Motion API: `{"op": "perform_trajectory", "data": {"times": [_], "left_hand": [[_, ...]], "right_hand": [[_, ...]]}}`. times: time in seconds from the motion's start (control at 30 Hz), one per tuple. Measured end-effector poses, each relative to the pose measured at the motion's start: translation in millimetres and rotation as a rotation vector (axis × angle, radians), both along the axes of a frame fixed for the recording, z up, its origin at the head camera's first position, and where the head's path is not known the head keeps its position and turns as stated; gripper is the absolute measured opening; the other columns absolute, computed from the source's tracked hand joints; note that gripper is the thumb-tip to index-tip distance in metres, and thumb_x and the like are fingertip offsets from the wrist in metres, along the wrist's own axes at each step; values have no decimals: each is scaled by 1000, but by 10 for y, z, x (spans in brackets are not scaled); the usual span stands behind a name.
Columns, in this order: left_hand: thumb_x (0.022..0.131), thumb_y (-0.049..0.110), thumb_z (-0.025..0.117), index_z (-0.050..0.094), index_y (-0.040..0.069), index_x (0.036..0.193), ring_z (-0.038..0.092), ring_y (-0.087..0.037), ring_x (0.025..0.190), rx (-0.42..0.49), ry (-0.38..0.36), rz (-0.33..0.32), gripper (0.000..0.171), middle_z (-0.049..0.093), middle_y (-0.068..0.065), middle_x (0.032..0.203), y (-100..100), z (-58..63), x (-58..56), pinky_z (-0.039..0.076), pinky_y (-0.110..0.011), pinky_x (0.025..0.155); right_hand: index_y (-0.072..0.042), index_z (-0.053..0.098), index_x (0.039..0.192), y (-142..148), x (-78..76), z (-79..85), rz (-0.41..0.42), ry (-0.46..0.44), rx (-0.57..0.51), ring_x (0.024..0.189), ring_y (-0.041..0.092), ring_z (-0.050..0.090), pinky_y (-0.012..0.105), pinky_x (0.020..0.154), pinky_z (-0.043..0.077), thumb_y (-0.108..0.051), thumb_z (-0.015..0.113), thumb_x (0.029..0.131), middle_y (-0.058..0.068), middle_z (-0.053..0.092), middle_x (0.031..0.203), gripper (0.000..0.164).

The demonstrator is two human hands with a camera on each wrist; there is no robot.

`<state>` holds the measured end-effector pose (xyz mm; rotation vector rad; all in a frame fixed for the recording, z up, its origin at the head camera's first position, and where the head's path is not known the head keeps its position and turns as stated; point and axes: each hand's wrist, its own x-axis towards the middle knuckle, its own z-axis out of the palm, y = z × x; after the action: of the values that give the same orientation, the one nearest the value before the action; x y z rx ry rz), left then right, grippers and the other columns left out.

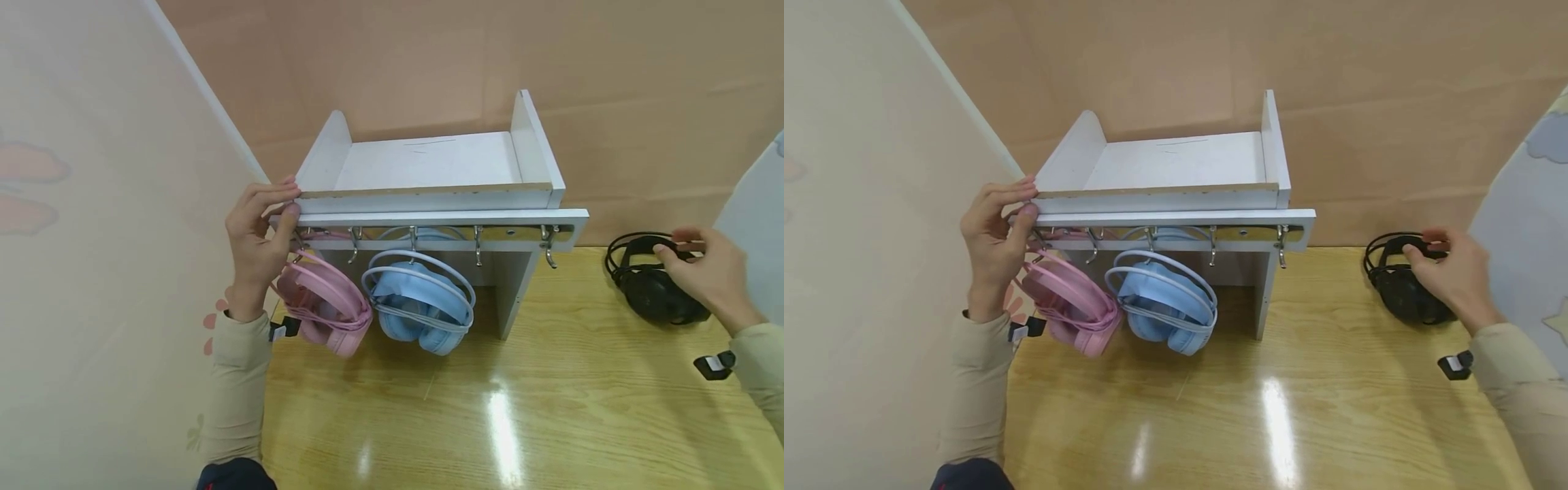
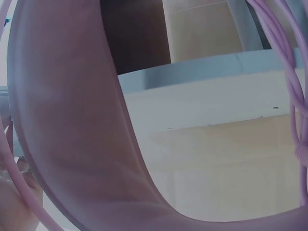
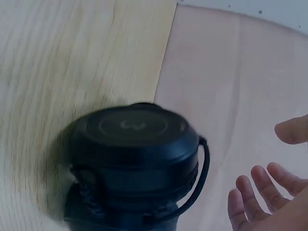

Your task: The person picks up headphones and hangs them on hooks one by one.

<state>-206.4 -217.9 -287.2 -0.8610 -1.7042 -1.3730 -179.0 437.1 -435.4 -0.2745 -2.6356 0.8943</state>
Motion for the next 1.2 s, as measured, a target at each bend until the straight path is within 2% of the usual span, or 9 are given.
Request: {"op": "perform_trajectory", "data": {"times": [0.07,0.13,0.2,0.3,0.47,0.53,0.77,0.97,1.2], "left_hand": [[91,-12,68,75,-14,104,73,-32,121,-6,-1,-3,15,73,-7,109,5,4,3,66,-32,97],[91,-13,68,75,-14,104,73,-32,121,-11,-3,-6,15,72,-6,109,9,7,7,66,-31,96],[91,-13,67,75,-14,104,73,-32,121,-14,-7,-9,16,72,-5,109,10,6,11,66,-31,96],[91,-13,67,75,-14,105,73,-32,122,-20,-13,-8,15,72,-2,110,11,5,16,66,-31,96],[92,-13,67,75,-14,105,73,-31,122,-29,-21,-4,15,71,0,110,9,3,16,66,-31,96],[92,-13,67,75,-14,105,73,-31,122,-31,-23,-5,15,71,0,110,5,0,15,66,-31,97],[92,-13,67,75,-15,105,73,-31,123,-32,-30,-9,15,71,2,110,-5,-4,16,66,-31,97],[93,-13,66,74,-15,106,72,-31,123,-32,-37,-13,15,71,2,111,4,0,20,65,-32,98],[93,-13,66,74,-15,105,72,-30,124,-32,-45,-14,15,71,3,112,14,-1,16,66,-31,97]], "right_hand": [[8,53,144,76,-28,-18,-17,-39,-2,86,-20,28,12,63,32,-37,61,104,31,54,137,60],[8,50,146,144,-57,-35,-33,-81,-6,91,-6,44,17,64,34,-40,59,104,34,52,140,65],[9,48,147,212,-88,-52,-42,-113,-5,99,20,57,22,63,37,-44,57,105,36,51,142,69],[12,43,150,305,-132,-75,-41,-152,3,119,57,49,42,67,48,-45,53,106,41,47,145,72],[15,37,152,448,-205,-110,-46,-188,19,131,63,43,77,92,45,-41,51,106,44,41,148,74],[16,35,154,496,-237,-113,-52,-211,23,134,63,40,79,98,43,-41,51,106,45,40,151,77],[17,31,156,630,-325,-100,-68,-267,49,130,64,41,75,92,46,-45,53,103,46,38,150,85],[16,16,161,696,-355,-140,-59,-331,90,134,71,32,84,108,36,-49,51,105,46,26,160,93],[22,8,158,805,-374,-222,-48,-410,130,130,73,33,83,105,39,-51,46,106,52,23,153,97]]}}
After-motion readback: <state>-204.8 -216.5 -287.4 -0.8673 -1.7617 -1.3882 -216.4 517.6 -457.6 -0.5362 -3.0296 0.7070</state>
